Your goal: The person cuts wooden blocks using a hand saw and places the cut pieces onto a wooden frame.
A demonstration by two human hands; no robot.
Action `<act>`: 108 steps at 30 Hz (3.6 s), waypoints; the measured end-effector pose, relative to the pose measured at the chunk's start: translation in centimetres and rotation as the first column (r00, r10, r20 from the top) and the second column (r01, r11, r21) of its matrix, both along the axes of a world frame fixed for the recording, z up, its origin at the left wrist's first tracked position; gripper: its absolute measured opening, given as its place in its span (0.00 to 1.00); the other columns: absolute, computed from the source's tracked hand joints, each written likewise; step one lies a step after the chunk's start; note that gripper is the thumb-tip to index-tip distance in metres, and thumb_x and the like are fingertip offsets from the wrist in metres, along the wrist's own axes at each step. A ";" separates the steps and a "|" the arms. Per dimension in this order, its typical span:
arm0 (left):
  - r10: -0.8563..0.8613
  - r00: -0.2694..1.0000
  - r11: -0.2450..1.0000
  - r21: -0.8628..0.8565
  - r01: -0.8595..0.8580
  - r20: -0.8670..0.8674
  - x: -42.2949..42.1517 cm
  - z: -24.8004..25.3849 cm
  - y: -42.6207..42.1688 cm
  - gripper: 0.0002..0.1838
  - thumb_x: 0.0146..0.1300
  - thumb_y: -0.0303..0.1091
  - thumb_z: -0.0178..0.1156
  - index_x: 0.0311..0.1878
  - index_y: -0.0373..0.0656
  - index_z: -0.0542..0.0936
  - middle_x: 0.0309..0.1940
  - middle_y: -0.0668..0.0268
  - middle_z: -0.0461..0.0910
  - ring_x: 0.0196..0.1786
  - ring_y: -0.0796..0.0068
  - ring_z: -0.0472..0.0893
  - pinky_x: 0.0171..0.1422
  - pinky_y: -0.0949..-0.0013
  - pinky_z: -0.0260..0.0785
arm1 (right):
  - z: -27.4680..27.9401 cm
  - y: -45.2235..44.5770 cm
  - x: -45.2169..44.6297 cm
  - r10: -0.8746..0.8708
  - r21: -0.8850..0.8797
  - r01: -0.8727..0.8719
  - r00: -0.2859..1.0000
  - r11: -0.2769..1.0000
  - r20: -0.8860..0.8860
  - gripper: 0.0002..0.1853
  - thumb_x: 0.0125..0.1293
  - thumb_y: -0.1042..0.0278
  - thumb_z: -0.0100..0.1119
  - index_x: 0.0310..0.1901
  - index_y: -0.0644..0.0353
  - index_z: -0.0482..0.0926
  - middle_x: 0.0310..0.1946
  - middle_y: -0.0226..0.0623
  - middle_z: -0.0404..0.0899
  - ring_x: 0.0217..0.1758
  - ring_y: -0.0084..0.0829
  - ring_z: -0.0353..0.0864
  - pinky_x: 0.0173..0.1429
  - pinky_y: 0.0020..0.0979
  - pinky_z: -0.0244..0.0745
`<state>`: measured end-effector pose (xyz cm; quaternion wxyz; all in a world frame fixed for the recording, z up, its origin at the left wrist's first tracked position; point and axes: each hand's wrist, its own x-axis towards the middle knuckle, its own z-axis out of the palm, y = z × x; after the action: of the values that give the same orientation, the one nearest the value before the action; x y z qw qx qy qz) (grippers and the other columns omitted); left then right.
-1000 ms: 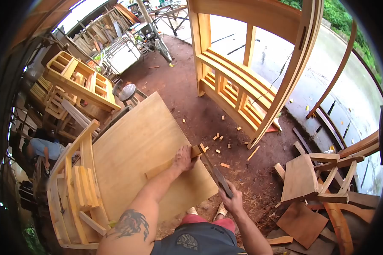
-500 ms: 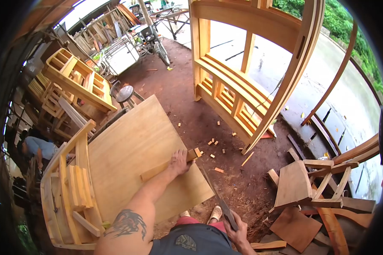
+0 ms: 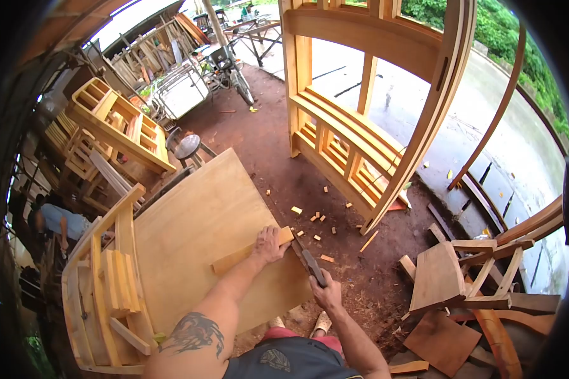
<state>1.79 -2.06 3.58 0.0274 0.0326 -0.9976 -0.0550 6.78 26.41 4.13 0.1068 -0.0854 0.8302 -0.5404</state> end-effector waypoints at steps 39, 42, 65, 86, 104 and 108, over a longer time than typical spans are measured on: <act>0.544 0.835 0.797 0.257 -0.546 0.085 24.7 22.5 -19.3 0.32 0.44 0.46 0.87 0.51 0.43 0.85 0.42 0.62 0.86 0.51 0.61 0.86 0.58 0.62 0.79 | -20.6 27.9 14.1 -0.669 0.509 0.435 0.435 0.742 0.603 0.17 0.57 0.62 0.70 0.39 0.70 0.84 0.28 0.46 0.85 0.26 0.38 0.88 0.30 0.42 0.80; 0.555 0.804 0.824 -0.013 -0.566 0.216 28.7 16.3 -21.1 0.37 0.42 0.51 0.86 0.56 0.46 0.86 0.53 0.58 0.84 0.63 0.54 0.81 0.68 0.56 0.74 | -19.5 27.2 13.3 -0.648 0.532 0.371 0.439 0.761 0.622 0.16 0.58 0.62 0.70 0.37 0.70 0.85 0.26 0.45 0.84 0.25 0.38 0.88 0.29 0.42 0.82; 0.343 0.831 0.922 0.012 -0.387 0.439 8.2 3.3 -7.7 0.47 0.57 0.62 0.75 0.73 0.42 0.73 0.69 0.51 0.76 0.76 0.52 0.72 0.79 0.49 0.66 | -13.4 24.1 15.3 -0.543 0.636 0.208 0.743 0.743 0.391 0.33 0.57 0.48 0.71 0.55 0.68 0.86 0.48 0.53 0.90 0.57 0.51 0.90 0.61 0.45 0.82; 0.034 0.964 0.691 0.691 -0.213 0.263 18.1 5.9 3.2 0.28 0.72 0.53 0.68 0.63 0.39 0.84 0.49 0.58 0.90 0.50 0.69 0.87 0.60 0.63 0.80 | 4.2 13.3 9.5 -0.118 -0.009 0.120 0.987 0.993 0.106 0.27 0.67 0.61 0.73 0.66 0.61 0.81 0.38 0.44 0.88 0.40 0.26 0.84 0.48 0.34 0.80; -0.002 0.629 -0.837 0.342 -0.427 0.778 45.8 -6.7 13.5 0.36 0.75 0.68 0.56 0.65 0.44 0.86 0.62 0.57 0.87 0.66 0.62 0.83 0.71 0.58 0.73 | 3.9 13.0 9.2 0.152 -0.056 -0.150 0.987 0.987 0.047 0.20 0.74 0.67 0.65 0.64 0.63 0.81 0.29 0.30 0.81 0.26 0.21 0.74 0.29 0.29 0.70; 0.009 0.550 -0.656 0.420 -0.627 0.835 41.7 -6.3 11.7 0.39 0.75 0.71 0.55 0.65 0.44 0.86 0.64 0.57 0.86 0.68 0.60 0.82 0.72 0.57 0.73 | -2.2 14.8 7.7 -0.120 -0.206 0.169 0.965 0.964 0.231 0.15 0.74 0.64 0.66 0.57 0.59 0.80 0.22 0.24 0.71 0.19 0.17 0.68 0.21 0.25 0.62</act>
<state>43.44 9.60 -2.74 -0.1846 0.4770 -0.3132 -0.8002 14.45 41.16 1.95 0.1464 0.0238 0.7513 -0.6431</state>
